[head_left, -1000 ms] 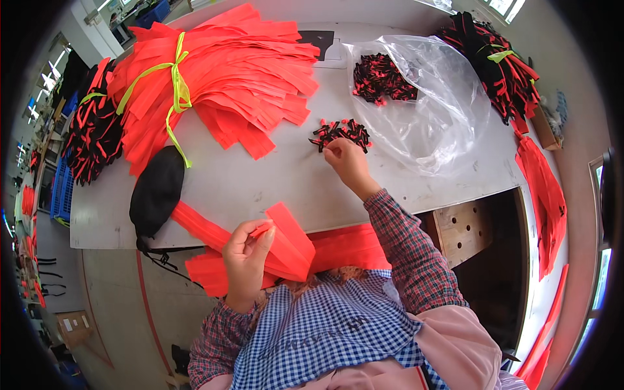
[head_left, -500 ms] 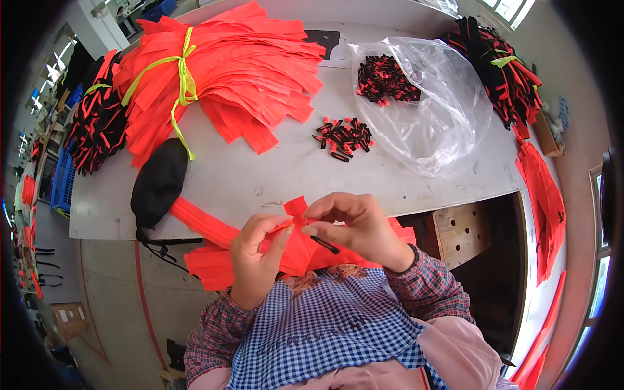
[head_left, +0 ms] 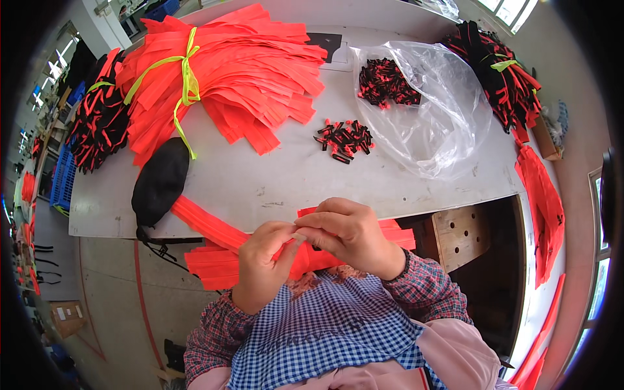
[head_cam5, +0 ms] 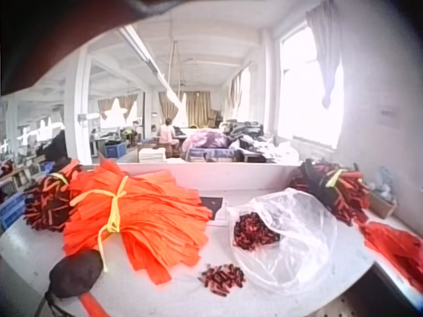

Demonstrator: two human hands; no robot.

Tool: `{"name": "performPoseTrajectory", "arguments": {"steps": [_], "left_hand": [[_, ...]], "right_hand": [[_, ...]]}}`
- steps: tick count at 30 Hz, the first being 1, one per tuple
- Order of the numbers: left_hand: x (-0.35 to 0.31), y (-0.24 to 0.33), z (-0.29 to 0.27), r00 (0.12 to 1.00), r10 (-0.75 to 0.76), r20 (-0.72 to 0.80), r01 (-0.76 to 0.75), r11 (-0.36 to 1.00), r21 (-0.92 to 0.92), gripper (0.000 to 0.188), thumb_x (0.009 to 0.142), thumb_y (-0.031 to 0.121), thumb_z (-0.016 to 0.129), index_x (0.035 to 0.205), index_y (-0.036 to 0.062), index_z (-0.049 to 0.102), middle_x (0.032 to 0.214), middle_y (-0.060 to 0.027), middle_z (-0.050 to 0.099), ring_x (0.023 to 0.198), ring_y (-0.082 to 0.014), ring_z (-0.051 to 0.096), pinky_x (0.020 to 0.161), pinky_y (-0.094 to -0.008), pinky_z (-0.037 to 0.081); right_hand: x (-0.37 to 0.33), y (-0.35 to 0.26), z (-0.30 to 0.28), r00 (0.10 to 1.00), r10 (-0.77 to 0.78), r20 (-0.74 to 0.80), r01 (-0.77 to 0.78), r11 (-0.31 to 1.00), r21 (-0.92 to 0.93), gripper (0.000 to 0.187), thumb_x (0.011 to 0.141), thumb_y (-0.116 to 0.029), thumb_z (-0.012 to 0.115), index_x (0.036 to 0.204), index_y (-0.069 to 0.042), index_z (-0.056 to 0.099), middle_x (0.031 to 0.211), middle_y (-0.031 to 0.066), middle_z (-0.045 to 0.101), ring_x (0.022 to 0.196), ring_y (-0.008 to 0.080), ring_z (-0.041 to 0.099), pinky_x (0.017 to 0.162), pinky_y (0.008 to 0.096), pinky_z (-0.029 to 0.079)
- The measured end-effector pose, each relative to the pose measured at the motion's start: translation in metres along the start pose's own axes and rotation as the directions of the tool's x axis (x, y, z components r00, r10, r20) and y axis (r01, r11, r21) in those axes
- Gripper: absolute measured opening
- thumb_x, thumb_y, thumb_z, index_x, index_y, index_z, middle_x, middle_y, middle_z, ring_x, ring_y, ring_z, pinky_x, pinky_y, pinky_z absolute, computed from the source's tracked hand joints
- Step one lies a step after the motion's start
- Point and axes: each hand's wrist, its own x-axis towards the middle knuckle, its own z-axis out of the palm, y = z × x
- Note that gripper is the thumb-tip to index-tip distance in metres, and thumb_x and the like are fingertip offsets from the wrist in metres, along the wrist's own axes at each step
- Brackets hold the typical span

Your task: The person attaches zipper pulls onto fabric straps by hand, taking straps from a bundle, sliding a zipper pull onto each strap, and placing the assembled straps into a stack.

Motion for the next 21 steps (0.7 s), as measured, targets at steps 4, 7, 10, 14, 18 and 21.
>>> {"name": "performPoseTrajectory", "arguments": {"steps": [4, 7, 10, 14, 18, 21], "left_hand": [[0.003, 0.001, -0.003, 0.997, -0.06, 0.045, 0.064, 0.994, -0.089, 0.014, 0.088, 0.002, 0.07, 0.101, -0.0033, 0.067, 0.096, -0.0131, 0.069, 0.084, -0.023, 0.069, 0.071, -0.0305, 0.054], [0.0, 0.001, -0.007, 0.972, -0.229, 0.054, 0.235, 0.93, -0.282, 0.013, 0.09, 0.004, 0.069, 0.1, -0.0038, 0.067, 0.096, -0.0106, 0.069, 0.085, -0.0164, 0.068, 0.074, -0.0276, 0.053], [-0.001, 0.0, -0.009, 0.938, -0.33, 0.106, 0.346, 0.875, -0.339, 0.017, 0.092, 0.004, 0.069, 0.106, -0.0032, 0.067, 0.099, -0.0069, 0.069, 0.09, -0.0116, 0.066, 0.079, -0.0254, 0.053], [0.005, 0.002, -0.011, 0.934, -0.34, 0.11, 0.345, 0.78, -0.522, 0.026, 0.093, 0.002, 0.066, 0.119, -0.002, 0.062, 0.109, -0.0056, 0.067, 0.099, -0.0113, 0.064, 0.088, -0.0246, 0.052], [0.006, -0.004, -0.014, 0.921, -0.341, 0.188, 0.382, 0.702, -0.601, 0.029, 0.095, 0.001, 0.062, 0.124, -0.0011, 0.06, 0.114, -0.0067, 0.065, 0.107, -0.0112, 0.061, 0.093, -0.0255, 0.05], [0.006, -0.006, -0.013, 0.917, -0.35, 0.191, 0.383, 0.637, -0.669, 0.03, 0.096, 0.001, 0.06, 0.126, -0.0002, 0.058, 0.113, -0.0065, 0.065, 0.107, -0.0102, 0.06, 0.093, -0.0253, 0.049]], "right_hand": [[0.004, 0.002, 0.004, 0.999, -0.039, 0.009, 0.039, 0.998, -0.04, 0.017, 0.081, -0.013, 0.076, 0.095, -0.003, 0.072, 0.076, 0.0093, 0.061, 0.068, 0.0261, 0.062, 0.06, 0.0362, 0.052], [0.006, 0.002, 0.004, 0.998, -0.012, 0.056, 0.013, 1.0, -0.008, 0.018, 0.083, -0.014, 0.076, 0.096, -0.002, 0.073, 0.079, 0.0097, 0.063, 0.07, 0.024, 0.063, 0.06, 0.0337, 0.052], [0.006, 0.004, 0.005, 0.992, 0.077, 0.099, -0.085, 0.994, 0.073, 0.021, 0.086, -0.015, 0.074, 0.102, -0.001, 0.073, 0.085, 0.0095, 0.066, 0.076, 0.0206, 0.065, 0.064, 0.0291, 0.052], [0.007, 0.022, 0.019, 0.971, 0.08, -0.224, -0.06, 0.994, 0.095, 0.026, 0.091, -0.015, 0.071, 0.115, -0.005, 0.068, 0.08, 0.0022, 0.064, 0.072, 0.0124, 0.059, 0.062, 0.0254, 0.047], [-0.003, 0.025, 0.007, 0.778, 0.482, 0.403, -0.624, 0.523, 0.581, 0.023, 0.095, -0.014, 0.067, 0.117, -0.005, 0.065, 0.086, -0.0036, 0.063, 0.077, 0.0041, 0.054, 0.067, 0.0203, 0.045], [-0.005, 0.027, 0.009, 0.805, 0.37, 0.464, -0.59, 0.416, 0.692, 0.015, 0.098, -0.013, 0.064, 0.11, -0.004, 0.066, 0.092, -0.006, 0.064, 0.08, 0.0017, 0.054, 0.072, 0.0188, 0.045]]}}
